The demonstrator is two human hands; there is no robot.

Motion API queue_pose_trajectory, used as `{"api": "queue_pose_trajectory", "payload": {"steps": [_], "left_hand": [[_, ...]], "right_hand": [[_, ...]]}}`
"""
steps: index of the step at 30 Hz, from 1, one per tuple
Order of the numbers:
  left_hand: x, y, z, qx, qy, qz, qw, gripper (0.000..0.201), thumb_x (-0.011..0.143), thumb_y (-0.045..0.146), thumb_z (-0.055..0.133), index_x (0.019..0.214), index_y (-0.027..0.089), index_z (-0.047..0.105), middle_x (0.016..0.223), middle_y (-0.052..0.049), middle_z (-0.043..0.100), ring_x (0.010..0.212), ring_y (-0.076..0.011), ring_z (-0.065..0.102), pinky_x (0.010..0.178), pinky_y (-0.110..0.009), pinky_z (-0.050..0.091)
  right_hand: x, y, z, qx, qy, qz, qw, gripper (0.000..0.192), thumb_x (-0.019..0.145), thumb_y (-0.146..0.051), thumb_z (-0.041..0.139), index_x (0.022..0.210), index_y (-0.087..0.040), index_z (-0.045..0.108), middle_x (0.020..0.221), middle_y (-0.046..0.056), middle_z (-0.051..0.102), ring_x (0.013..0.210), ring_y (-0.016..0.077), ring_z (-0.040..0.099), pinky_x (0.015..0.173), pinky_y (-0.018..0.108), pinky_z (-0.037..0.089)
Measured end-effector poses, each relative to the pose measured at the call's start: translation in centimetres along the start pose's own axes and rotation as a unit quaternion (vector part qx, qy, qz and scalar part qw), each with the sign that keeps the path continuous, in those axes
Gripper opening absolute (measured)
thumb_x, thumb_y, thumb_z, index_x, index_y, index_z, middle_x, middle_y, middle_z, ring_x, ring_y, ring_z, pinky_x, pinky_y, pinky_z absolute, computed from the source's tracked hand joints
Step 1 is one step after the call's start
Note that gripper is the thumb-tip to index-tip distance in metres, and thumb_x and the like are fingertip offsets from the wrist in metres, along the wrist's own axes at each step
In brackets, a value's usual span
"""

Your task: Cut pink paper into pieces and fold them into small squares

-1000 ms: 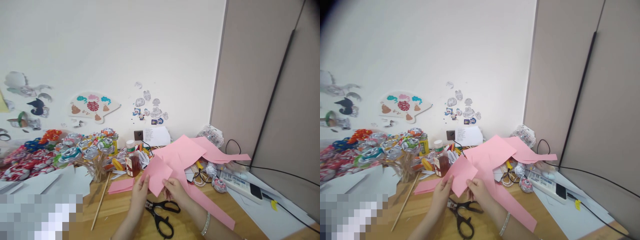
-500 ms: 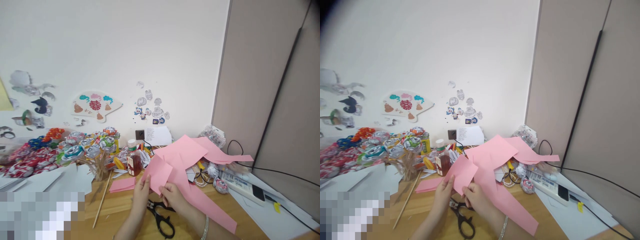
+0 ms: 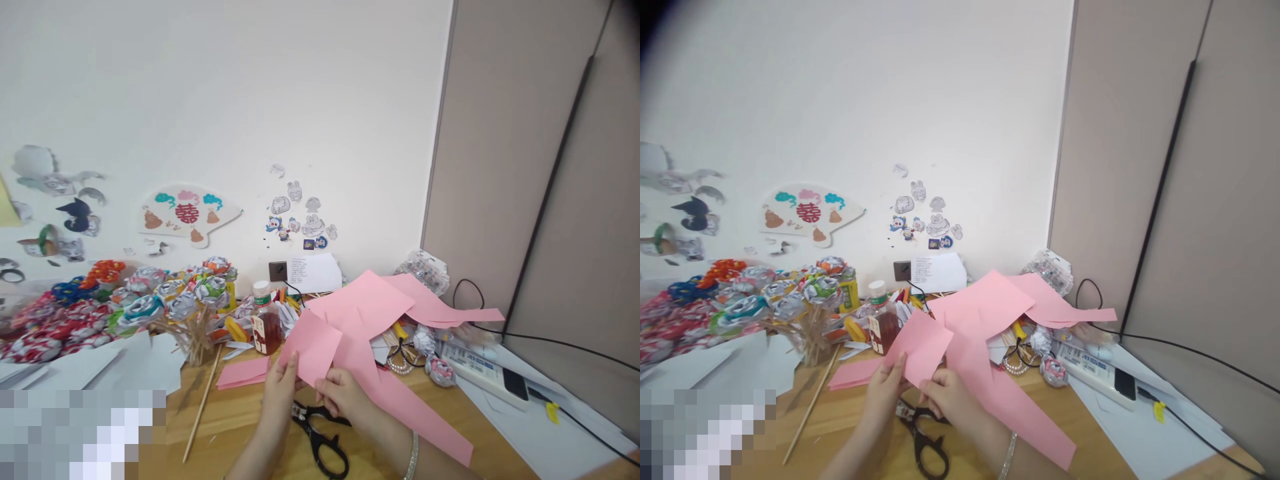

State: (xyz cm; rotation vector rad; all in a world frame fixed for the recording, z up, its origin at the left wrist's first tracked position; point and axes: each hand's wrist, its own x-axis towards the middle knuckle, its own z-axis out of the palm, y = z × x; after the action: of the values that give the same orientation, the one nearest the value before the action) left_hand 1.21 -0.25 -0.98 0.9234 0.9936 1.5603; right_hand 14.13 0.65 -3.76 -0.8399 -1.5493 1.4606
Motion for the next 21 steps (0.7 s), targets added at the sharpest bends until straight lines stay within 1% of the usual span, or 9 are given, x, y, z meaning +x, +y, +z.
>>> {"api": "queue_pose_trajectory", "payload": {"steps": [2, 5, 8, 10, 12, 14, 17, 21], "left_hand": [[0.0, 0.0, 0.0, 0.008, -0.012, -0.002, 1.0, 0.037, 0.058, 0.048, 0.065, 0.069, 0.013, 0.058, 0.047, 0.003, 0.057, 0.044, -0.0122, 0.052, 0.046, -0.023, 0.045], [0.1, -0.2, -0.1, 0.032, -0.02, 0.002, 0.999, 0.04, 0.059, 0.049, 0.064, 0.075, 0.013, 0.061, 0.048, 0.003, 0.059, 0.044, -0.0127, 0.053, 0.044, -0.023, 0.044], [0.3, -0.3, -0.3, 0.048, -0.017, 0.001, 0.999, 0.044, 0.058, 0.05, 0.064, 0.08, 0.012, 0.062, 0.05, 0.002, 0.06, 0.045, -0.0135, 0.054, 0.042, -0.023, 0.045], [0.4, -0.3, -0.5, 0.048, -0.025, -0.001, 0.999, 0.046, 0.06, 0.05, 0.063, 0.084, 0.011, 0.062, 0.052, 0.001, 0.061, 0.046, -0.014, 0.055, 0.044, -0.023, 0.046], [0.5, -0.3, -0.5, 0.048, -0.032, -0.005, 0.998, 0.046, 0.06, 0.05, 0.062, 0.085, 0.011, 0.062, 0.053, 0.0, 0.062, 0.047, -0.0143, 0.056, 0.045, -0.024, 0.046], [0.5, -0.3, -0.5, 0.049, -0.03, -0.011, 0.998, 0.047, 0.058, 0.051, 0.063, 0.085, 0.012, 0.062, 0.054, 0.0, 0.063, 0.048, -0.0151, 0.057, 0.045, -0.025, 0.046], [0.5, -0.3, -0.5, 0.049, -0.016, -0.019, 0.999, 0.047, 0.055, 0.051, 0.065, 0.082, 0.013, 0.062, 0.055, 0.0, 0.064, 0.049, -0.0159, 0.057, 0.046, -0.026, 0.047], [0.6, -0.4, -0.7, 0.056, -0.024, -0.015, 0.998, 0.046, 0.058, 0.051, 0.063, 0.082, 0.012, 0.063, 0.053, 0.0, 0.063, 0.048, -0.0151, 0.057, 0.046, -0.026, 0.047]], "right_hand": [[0.2, -0.3, -0.5, 0.002, 0.011, -0.007, 1.0, 0.041, 0.073, -0.049, 0.049, 0.052, -0.014, 0.052, 0.031, -0.008, 0.038, 0.027, 0.0038, 0.029, 0.032, 0.018, 0.019], [0.3, -0.9, -1.0, 0.035, 0.05, -0.008, 0.998, 0.043, 0.071, -0.051, 0.05, 0.049, -0.015, 0.049, 0.032, -0.008, 0.035, 0.029, 0.0038, 0.028, 0.033, 0.019, 0.018], [0.2, -1.3, -1.3, 0.069, 0.046, 0.005, 0.997, 0.043, 0.069, -0.053, 0.052, 0.048, -0.016, 0.047, 0.032, -0.009, 0.032, 0.03, 0.0036, 0.024, 0.033, 0.019, 0.018], [0.2, -1.6, -1.5, 0.085, 0.046, 0.001, 0.995, 0.045, 0.071, -0.056, 0.047, 0.049, -0.016, 0.047, 0.031, -0.01, 0.03, 0.028, 0.0036, 0.021, 0.032, 0.019, 0.019], [0.3, -1.7, -1.7, 0.083, 0.067, -0.018, 0.994, 0.047, 0.074, -0.056, 0.042, 0.049, -0.016, 0.048, 0.031, -0.009, 0.029, 0.028, 0.0039, 0.021, 0.032, 0.019, 0.02], [0.5, -1.8, -2.1, 0.069, 0.09, -0.038, 0.993, 0.047, 0.075, -0.053, 0.042, 0.047, -0.016, 0.048, 0.031, -0.008, 0.032, 0.029, 0.0045, 0.025, 0.033, 0.02, 0.022], [0.9, -1.8, -2.7, 0.063, 0.097, -0.043, 0.992, 0.046, 0.075, -0.053, 0.041, 0.046, -0.017, 0.047, 0.03, -0.007, 0.035, 0.028, 0.0054, 0.027, 0.033, 0.021, 0.024], [1.2, -1.6, -3.2, 0.049, 0.13, -0.067, 0.988, 0.044, 0.075, -0.05, 0.04, 0.049, -0.016, 0.048, 0.03, -0.007, 0.034, 0.028, 0.0058, 0.028, 0.034, 0.021, 0.024]]}}
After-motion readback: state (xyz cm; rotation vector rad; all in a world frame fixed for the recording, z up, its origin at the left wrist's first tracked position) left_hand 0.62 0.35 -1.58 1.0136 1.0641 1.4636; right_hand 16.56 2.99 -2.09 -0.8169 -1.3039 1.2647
